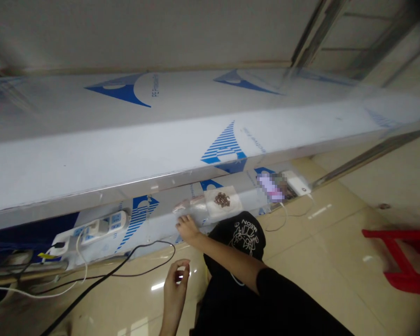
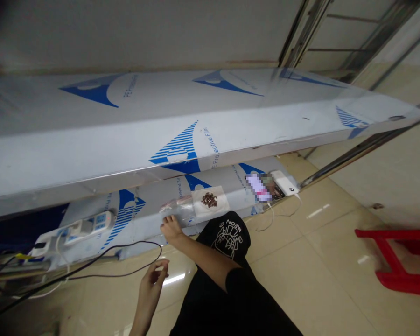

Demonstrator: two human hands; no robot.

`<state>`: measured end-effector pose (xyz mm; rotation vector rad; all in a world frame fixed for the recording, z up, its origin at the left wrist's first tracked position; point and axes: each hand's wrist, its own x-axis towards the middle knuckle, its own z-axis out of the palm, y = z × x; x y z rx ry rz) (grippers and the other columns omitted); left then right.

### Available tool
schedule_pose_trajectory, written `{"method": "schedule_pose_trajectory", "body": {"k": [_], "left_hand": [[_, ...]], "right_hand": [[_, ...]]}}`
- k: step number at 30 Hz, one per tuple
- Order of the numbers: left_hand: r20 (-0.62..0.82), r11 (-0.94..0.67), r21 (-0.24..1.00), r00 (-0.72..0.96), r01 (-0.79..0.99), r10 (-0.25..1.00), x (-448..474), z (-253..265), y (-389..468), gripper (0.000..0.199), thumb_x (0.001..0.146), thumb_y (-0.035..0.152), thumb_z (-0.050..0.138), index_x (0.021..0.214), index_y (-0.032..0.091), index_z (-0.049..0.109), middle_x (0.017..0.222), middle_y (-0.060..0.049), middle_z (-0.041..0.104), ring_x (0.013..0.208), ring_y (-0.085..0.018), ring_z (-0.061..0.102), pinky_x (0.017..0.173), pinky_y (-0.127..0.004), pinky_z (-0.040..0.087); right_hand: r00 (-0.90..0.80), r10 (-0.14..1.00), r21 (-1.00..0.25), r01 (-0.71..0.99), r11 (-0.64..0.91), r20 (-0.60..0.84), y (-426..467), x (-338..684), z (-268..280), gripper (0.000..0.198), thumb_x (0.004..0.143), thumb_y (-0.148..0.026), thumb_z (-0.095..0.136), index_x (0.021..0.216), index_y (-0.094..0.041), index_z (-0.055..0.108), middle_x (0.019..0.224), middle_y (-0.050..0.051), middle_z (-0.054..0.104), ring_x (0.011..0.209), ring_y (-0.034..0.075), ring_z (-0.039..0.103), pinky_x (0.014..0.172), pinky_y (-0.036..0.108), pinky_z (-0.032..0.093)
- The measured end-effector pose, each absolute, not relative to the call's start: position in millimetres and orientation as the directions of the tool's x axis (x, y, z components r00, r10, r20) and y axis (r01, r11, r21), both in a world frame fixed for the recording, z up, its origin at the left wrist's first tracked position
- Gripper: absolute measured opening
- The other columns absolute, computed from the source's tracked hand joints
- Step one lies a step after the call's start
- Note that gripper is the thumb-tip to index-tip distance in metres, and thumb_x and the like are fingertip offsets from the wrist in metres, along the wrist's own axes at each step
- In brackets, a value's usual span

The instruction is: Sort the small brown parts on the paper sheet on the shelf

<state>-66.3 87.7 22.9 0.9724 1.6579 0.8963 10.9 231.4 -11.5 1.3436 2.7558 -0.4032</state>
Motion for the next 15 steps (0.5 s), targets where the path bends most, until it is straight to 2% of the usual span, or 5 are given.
{"method": "schedule_pose_trajectory", "body": {"k": [2,6,12,15], "left_hand": [[-0.374,0.418,0.889,-0.230,0.187,0.898,-70.3,22.2,84.4,0.043,0.062,0.056,0.059,0.079,0.016,0.062,0.081,-0.007,0.065,0.059,-0.017,0.059,0.059,-0.029,0.048],[-0.378,0.424,0.883,-0.227,0.204,0.897,-76.9,18.8,81.5,0.045,0.061,0.057,0.059,0.078,0.016,0.063,0.083,-0.008,0.065,0.059,-0.017,0.058,0.060,-0.029,0.048],[-0.409,0.448,0.874,-0.210,0.190,0.888,-78.1,17.8,86.7,0.045,0.059,0.057,0.061,0.079,0.016,0.064,0.088,-0.009,0.065,0.059,-0.017,0.059,0.060,-0.029,0.047],[-0.441,0.483,0.864,-0.253,0.140,0.861,-71.7,26.2,90.6,0.051,0.057,0.057,0.062,0.088,0.016,0.064,0.090,-0.009,0.066,0.064,-0.018,0.060,0.063,-0.031,0.047]], "right_hand": [[-0.599,0.783,-0.206,0.798,0.566,-0.171,234.8,8.3,-13.0,0.021,0.081,-0.012,0.045,0.094,-0.014,0.061,0.102,0.010,0.059,0.098,0.022,0.048,0.086,0.035,0.034],[-0.518,0.841,-0.225,0.848,0.480,-0.156,241.0,10.5,-10.7,0.029,0.082,-0.010,0.042,0.108,-0.011,0.055,0.109,0.015,0.056,0.098,0.023,0.050,0.086,0.037,0.035],[-0.527,0.827,-0.302,0.835,0.461,-0.195,251.0,18.2,-6.7,0.023,0.080,-0.009,0.044,0.089,-0.013,0.065,0.090,0.010,0.066,0.081,0.020,0.058,0.071,0.029,0.042],[-0.519,0.842,-0.337,0.827,0.450,-0.146,251.5,23.3,3.5,0.023,0.084,-0.014,0.044,0.099,-0.016,0.062,0.102,0.009,0.063,0.089,0.020,0.057,0.073,0.028,0.043]]}}
